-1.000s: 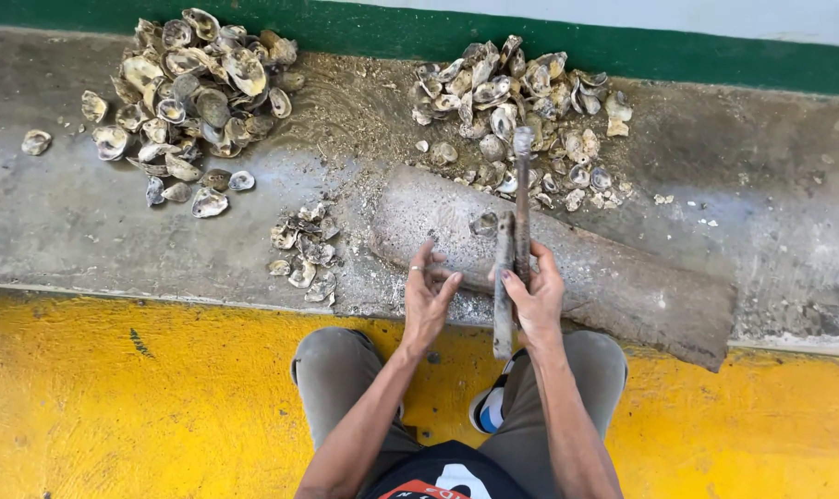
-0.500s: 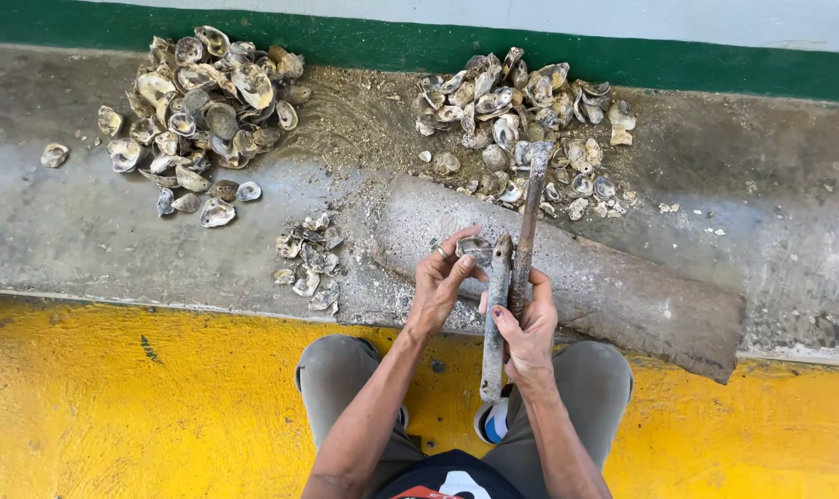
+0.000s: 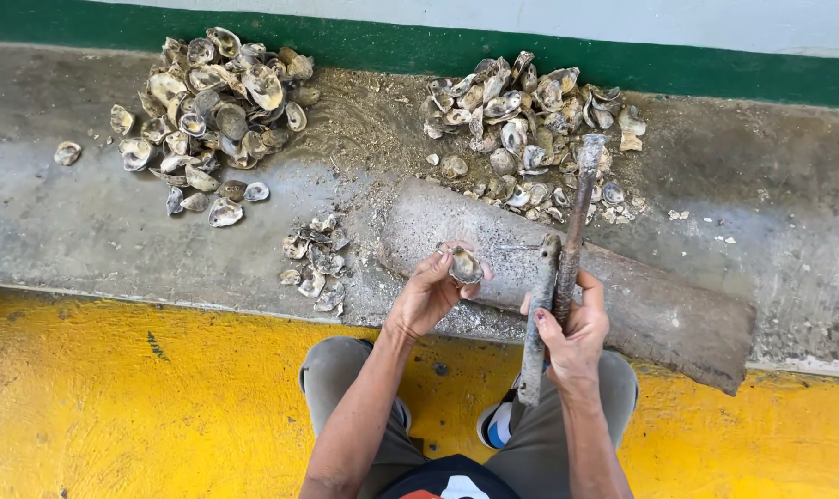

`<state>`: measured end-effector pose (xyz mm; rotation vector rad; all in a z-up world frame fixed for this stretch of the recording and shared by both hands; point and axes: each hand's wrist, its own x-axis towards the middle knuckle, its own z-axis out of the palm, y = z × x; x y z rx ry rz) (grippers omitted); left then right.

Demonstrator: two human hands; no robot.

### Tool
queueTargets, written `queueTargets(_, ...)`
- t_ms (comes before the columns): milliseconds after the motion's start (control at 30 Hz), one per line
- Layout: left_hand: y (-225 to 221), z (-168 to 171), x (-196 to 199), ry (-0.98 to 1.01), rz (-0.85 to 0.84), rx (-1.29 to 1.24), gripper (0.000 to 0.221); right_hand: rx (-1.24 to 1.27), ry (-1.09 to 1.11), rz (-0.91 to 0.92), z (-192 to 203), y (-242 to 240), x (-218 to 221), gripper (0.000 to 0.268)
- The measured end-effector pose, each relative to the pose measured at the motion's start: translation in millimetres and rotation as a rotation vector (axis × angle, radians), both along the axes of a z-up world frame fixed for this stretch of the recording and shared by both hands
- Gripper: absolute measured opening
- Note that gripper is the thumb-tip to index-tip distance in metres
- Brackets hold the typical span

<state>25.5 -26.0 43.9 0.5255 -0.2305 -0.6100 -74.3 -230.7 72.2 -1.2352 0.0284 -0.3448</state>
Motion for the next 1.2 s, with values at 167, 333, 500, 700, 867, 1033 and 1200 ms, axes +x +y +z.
queueTargets(167, 2, 9, 9, -0.006, 0.014, 0.123, 0.031, -0.07, 0.028, -0.002, -11, -15, 5, 0.06)
queueTargets(333, -6, -6, 28, -0.485, 0.183, 1.463, 0.044, -0.213, 0.055, 0.017, -27, -35, 20, 0.057)
queueTargets(500, -15, -109, 56, -1.308, 0.662, 1.685, 0.05, -0.329, 0.141, -0.013, -26, -46, 40, 0.058)
queueTargets(700, -5, -83, 54, -1.054, 0.643, 1.431, 0.039, -0.321, 0.087, -0.017, -56, -52, 52, 0.06)
queueTargets(867, 21, -63, 66, -0.61, 0.421, 1.389, 0.028, -0.184, 0.205, -0.053, -89, -51, 51, 0.054)
queueTargets(1033, 61, -70, 89, -0.474, 0.439, 1.304, 0.024, -0.101, 0.332, -0.065, -99, -52, 48, 0.052)
queueTargets(1200, 109, -65, 124, -0.509, 0.432, 1.366, 0.019, -0.083, 0.385, -0.096, -102, -54, 50, 0.054)
